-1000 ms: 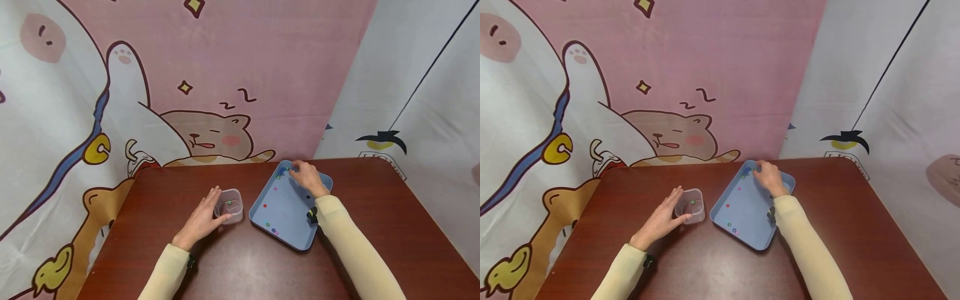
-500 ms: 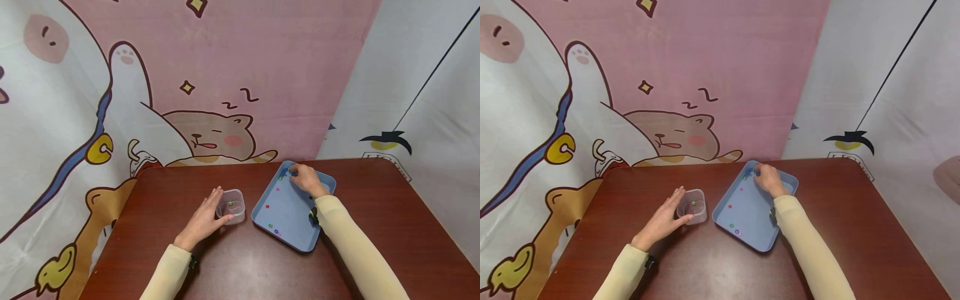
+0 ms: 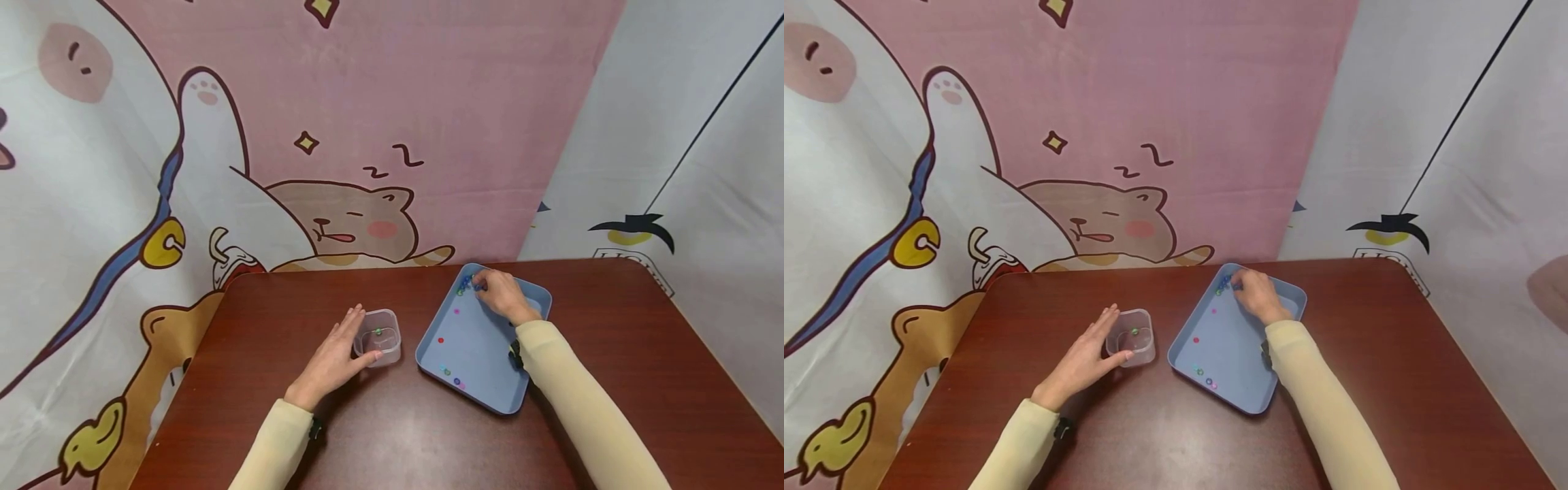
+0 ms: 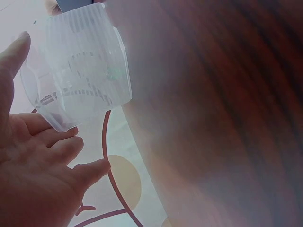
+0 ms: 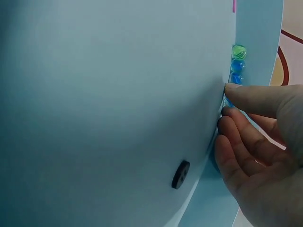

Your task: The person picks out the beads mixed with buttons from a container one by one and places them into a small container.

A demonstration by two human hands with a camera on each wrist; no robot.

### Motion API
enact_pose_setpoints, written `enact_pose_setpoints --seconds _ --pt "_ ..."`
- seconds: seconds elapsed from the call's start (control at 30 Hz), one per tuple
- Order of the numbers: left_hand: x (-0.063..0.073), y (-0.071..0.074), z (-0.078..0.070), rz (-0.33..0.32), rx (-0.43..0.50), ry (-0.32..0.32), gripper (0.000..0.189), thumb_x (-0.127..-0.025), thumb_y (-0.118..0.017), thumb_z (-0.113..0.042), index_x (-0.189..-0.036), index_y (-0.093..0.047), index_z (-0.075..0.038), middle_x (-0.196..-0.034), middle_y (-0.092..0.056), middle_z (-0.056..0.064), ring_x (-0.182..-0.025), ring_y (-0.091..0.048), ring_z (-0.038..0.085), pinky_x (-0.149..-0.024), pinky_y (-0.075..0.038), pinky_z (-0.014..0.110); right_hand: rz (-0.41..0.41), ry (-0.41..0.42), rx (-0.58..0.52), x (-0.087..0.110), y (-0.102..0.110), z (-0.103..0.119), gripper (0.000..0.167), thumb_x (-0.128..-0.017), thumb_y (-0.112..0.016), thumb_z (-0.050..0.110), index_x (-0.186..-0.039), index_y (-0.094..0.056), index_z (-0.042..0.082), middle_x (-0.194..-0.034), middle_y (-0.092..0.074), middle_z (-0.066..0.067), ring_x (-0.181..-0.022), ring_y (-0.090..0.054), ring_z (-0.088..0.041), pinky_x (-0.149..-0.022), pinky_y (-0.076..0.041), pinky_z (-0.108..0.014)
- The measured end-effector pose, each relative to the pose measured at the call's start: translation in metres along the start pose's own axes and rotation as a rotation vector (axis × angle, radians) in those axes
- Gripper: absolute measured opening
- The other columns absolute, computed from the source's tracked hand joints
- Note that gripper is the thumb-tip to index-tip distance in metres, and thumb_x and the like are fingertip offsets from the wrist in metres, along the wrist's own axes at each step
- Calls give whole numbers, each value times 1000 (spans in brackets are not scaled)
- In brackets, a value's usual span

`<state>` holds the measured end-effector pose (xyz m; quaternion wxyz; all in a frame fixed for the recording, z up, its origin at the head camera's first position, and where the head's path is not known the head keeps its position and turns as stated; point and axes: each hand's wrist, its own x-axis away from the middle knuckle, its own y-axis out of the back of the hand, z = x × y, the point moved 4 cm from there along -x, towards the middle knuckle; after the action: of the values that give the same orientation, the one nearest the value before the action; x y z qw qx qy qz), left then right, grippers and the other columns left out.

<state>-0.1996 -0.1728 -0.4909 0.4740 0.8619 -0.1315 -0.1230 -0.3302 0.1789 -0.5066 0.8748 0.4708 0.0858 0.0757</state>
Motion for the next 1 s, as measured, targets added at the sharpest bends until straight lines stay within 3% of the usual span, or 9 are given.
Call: enact_pose_setpoints --seconds 0.57,1.0 --pt "1 0 -1 -4 7 6 95 -93 -75 -53 -162 -32 -4 -170 -27 9 -157 -21 24 -125 -22 53 -32 13 41 2 -1 0 19 -94 -70 1 -112 -75 -4 -111 -73 -21 -98 -68 -35 -87 -56 -55" --pt "0 1 -1 -12 5 0 96 -92 -76 -53 -161 -33 -3 -169 -28 10 -156 -23 25 -124 -24 56 -80 43 -93 9 19 24 23 -99 -72 11 -119 -74 0 -117 -73 -18 -108 -68 -36 -93 -55 -54"
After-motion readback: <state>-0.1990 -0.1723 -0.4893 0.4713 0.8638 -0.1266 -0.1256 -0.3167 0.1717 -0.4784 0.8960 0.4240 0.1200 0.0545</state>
